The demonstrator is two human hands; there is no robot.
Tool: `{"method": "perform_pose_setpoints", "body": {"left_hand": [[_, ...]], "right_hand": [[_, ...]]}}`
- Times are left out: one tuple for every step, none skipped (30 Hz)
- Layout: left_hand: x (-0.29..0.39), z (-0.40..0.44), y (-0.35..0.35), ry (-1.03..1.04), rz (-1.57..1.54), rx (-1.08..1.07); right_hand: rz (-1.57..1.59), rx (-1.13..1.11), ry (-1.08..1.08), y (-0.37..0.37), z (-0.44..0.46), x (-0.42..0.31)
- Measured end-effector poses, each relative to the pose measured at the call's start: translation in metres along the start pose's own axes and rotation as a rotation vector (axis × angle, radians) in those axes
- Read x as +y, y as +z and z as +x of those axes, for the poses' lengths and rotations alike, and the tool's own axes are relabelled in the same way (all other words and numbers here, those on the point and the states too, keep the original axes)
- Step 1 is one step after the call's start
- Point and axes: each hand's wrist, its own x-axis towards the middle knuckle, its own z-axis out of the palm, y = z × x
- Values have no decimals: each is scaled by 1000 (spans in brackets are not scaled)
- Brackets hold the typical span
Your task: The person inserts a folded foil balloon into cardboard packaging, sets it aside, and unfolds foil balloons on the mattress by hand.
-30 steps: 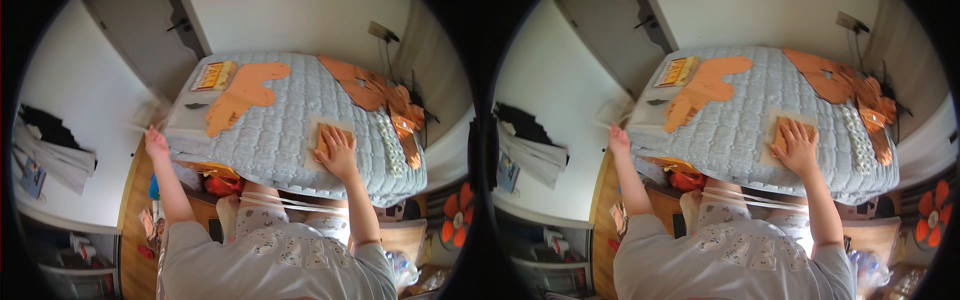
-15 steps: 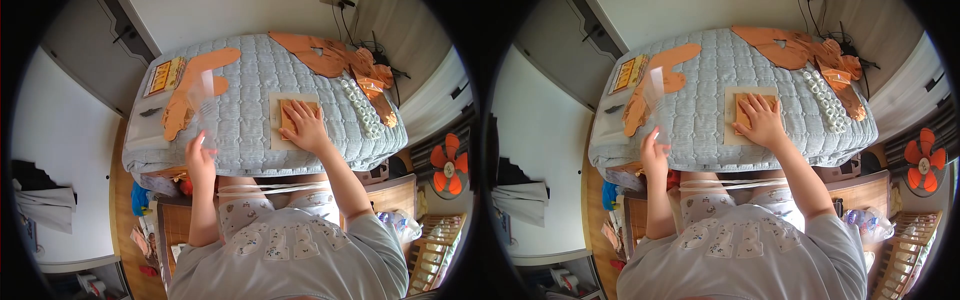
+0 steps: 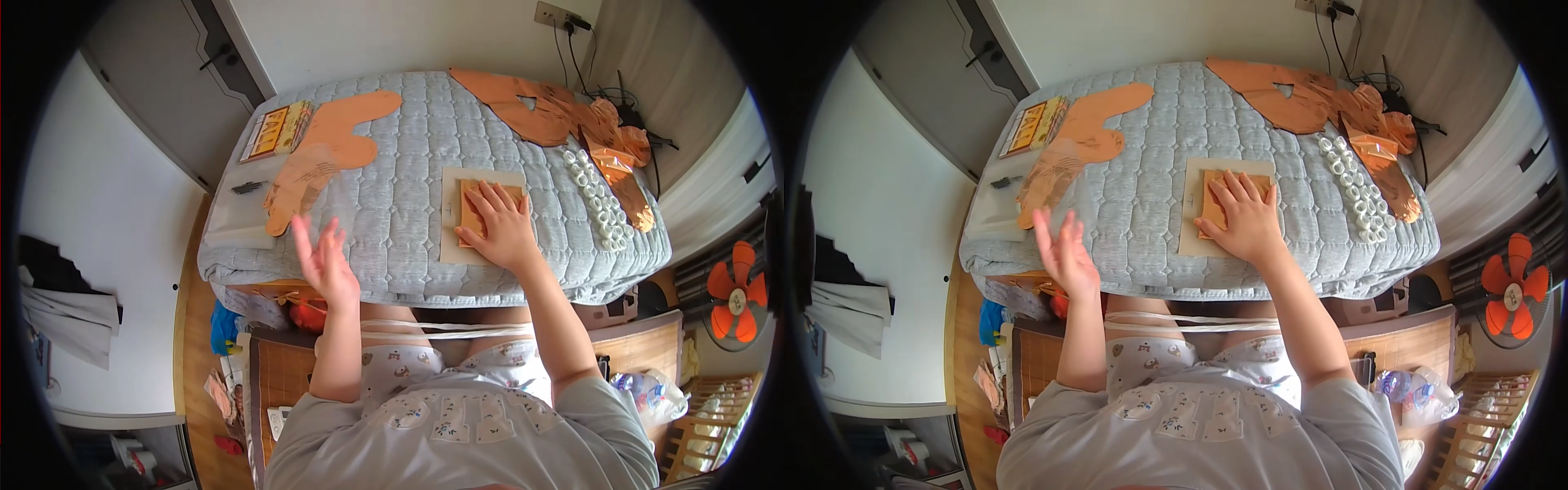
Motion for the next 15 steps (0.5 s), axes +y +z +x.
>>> {"method": "perform_pose_setpoints", "body": {"left_hand": [[2, -1, 1, 3, -198, 133], [3, -3, 2, 8, -196, 136], [4, -5, 2, -64, -348, 86], [4, -7, 3, -139, -499, 34], [2, -9, 7, -137, -497, 35], [-1, -9, 14, -159, -560, 47], [-3, -7, 20, -181, -623, 56], [-3, -3, 28, -180, -619, 52], [-1, 4, 36, -225, -764, 131], [1, 8, 41, -270, -908, 212], [4, 10, 41, -269, -907, 209], [8, 14, 38, -260, -1016, 188], [11, 18, 34, -249, -1126, 167], [10, 19, 27, -247, -1125, 167], [7, 17, 17, -288, -1208, 135]], "right_hand": [[2, 6, -7, 1, 1, 0], [-1, 5, -2, 1, 0, 0], [-4, 1, 4, 2, 0, 1], [-2, 0, 1, 2, -1, 1], [-1, 1, -1, 2, -1, 1], [1, 4, -1, 1, -1, 1], [4, 6, -2, 1, 0, 2], [2, 5, -1, 1, -1, 1], [0, 5, 0, 1, -1, 1], [3, 8, 1, 1, -1, 1], [1, 11, 1, 1, -1, 1], [-1, 14, 2, 1, -1, 1], [1, 16, 3, 1, -1, 1], [-1, 15, 3, 1, -1, 2], [-1, 11, 1, 2, -1, 2]]}}
